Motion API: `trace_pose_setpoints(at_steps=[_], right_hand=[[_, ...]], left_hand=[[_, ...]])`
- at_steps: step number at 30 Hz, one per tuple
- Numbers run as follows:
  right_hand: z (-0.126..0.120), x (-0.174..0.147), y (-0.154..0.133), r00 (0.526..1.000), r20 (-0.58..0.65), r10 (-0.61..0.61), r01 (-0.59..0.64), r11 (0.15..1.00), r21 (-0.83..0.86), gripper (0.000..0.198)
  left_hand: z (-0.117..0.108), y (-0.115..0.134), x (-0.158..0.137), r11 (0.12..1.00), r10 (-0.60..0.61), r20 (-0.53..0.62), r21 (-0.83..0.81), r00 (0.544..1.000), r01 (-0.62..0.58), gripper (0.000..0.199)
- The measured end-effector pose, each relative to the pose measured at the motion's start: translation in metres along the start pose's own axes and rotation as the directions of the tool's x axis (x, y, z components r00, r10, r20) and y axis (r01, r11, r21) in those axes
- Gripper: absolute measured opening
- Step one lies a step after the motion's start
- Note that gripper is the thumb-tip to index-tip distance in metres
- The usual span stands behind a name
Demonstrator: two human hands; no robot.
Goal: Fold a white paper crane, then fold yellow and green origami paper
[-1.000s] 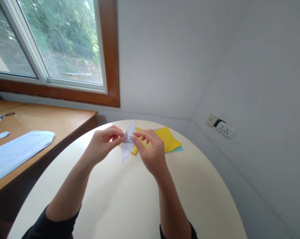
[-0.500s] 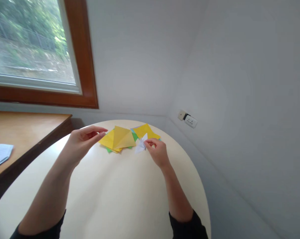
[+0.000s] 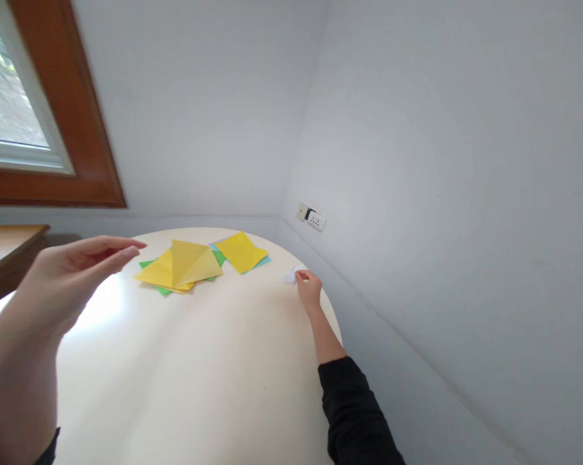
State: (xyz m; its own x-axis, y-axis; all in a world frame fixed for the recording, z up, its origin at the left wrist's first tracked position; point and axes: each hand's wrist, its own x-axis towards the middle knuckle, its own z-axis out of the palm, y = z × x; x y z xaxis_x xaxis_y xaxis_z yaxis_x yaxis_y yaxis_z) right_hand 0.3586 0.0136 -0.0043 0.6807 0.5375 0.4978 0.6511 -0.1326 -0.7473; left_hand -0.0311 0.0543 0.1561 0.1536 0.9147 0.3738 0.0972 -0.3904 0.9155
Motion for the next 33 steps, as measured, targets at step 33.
trace_pose_setpoints(at_steps=[33], right_hand=[[0.002, 0.005, 0.027, 0.996, -0.092, -0.01, 0.016, 0.998, 0.064, 0.047]], left_hand=[[0.0, -0.01, 0.004, 0.997, 0.074, -0.048, 0.007, 0.996, -0.074, 0.025]])
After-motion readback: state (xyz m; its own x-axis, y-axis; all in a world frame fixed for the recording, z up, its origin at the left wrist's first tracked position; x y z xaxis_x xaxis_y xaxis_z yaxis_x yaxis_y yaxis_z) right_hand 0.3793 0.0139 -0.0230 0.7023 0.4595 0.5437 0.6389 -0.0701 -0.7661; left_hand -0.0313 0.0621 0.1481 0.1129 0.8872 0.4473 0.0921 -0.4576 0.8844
